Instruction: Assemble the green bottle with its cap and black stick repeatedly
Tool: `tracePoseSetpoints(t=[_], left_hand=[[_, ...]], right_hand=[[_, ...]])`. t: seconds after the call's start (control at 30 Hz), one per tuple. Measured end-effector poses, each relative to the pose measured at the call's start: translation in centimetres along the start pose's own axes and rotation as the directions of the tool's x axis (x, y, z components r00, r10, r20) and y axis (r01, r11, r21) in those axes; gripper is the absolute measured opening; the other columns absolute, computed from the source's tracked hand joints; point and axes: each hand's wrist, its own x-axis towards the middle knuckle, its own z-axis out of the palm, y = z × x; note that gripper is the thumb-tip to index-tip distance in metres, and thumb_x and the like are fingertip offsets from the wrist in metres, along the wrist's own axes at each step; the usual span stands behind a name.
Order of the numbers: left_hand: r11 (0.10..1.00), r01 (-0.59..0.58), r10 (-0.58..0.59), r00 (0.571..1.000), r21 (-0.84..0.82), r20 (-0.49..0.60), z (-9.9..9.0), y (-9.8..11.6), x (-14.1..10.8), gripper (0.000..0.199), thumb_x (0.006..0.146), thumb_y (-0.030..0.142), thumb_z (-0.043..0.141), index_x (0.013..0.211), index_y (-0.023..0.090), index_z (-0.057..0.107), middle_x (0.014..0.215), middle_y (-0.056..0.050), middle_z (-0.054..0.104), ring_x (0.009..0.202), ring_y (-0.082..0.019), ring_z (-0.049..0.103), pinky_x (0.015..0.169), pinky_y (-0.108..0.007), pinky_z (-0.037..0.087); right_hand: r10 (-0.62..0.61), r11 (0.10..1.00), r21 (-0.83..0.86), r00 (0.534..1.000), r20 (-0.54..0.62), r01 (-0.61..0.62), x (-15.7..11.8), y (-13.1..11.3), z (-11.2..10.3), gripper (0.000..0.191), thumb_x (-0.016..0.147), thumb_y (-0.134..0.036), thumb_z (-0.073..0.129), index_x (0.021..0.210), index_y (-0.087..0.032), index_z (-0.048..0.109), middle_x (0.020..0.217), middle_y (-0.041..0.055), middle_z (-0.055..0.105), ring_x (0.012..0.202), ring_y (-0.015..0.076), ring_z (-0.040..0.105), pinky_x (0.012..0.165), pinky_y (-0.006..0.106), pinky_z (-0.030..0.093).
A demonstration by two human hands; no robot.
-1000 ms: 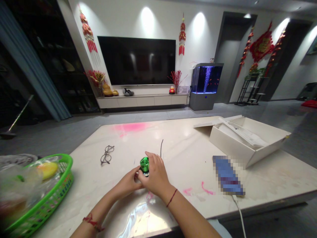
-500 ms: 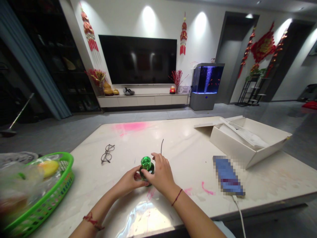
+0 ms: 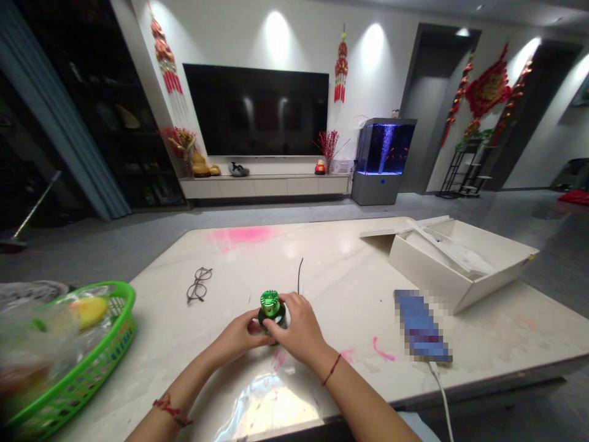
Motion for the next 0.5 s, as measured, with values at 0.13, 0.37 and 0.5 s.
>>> tracePoseSetpoints(t=[0.13, 0.37, 0.5], left_hand=[[1.0, 0.015, -0.016, 1.0, -0.012, -0.012, 0.0, 0.2, -0.1, 0.055, 0.055, 0.035, 0.072, 0.106, 0.019, 0.06, 0.097, -0.006, 0.067, 0.081, -0.021, 0.059, 0.072, -0.031, 0.045], [0.998, 0.016, -0.014, 0.999, -0.058, 0.037, -0.1, 0.7, 0.0, 0.048, 0.058, 0.032, 0.069, 0.103, 0.017, 0.06, 0.091, -0.004, 0.067, 0.08, -0.02, 0.058, 0.069, -0.029, 0.045], [0.999, 0.031, -0.03, 0.999, -0.037, 0.015, 0.0, 0.5, 0.2, 0.04, 0.057, 0.032, 0.069, 0.092, 0.017, 0.062, 0.081, -0.002, 0.066, 0.075, -0.018, 0.056, 0.066, -0.028, 0.044]], right_hand=[[0.048, 0.996, 0.076, 0.998, -0.028, -0.046, 0.1, -0.3, 0.5, 0.04, 0.067, -0.029, 0.066, 0.104, -0.019, 0.055, 0.096, 0.0059, 0.061, 0.092, 0.0193, 0.056, 0.082, 0.034, 0.045], [0.145, 0.958, 0.249, 0.989, 0.017, -0.145, 0.6, -0.6, 1.1, 0.038, 0.064, -0.029, 0.068, 0.099, -0.019, 0.057, 0.095, 0.0045, 0.062, 0.089, 0.0182, 0.058, 0.08, 0.031, 0.046], [0.164, 0.955, 0.249, 0.986, 0.016, -0.162, 1.0, -0.4, 1.7, 0.034, 0.065, -0.029, 0.067, 0.096, -0.018, 0.058, 0.092, 0.0036, 0.062, 0.087, 0.0175, 0.057, 0.079, 0.03, 0.046]])
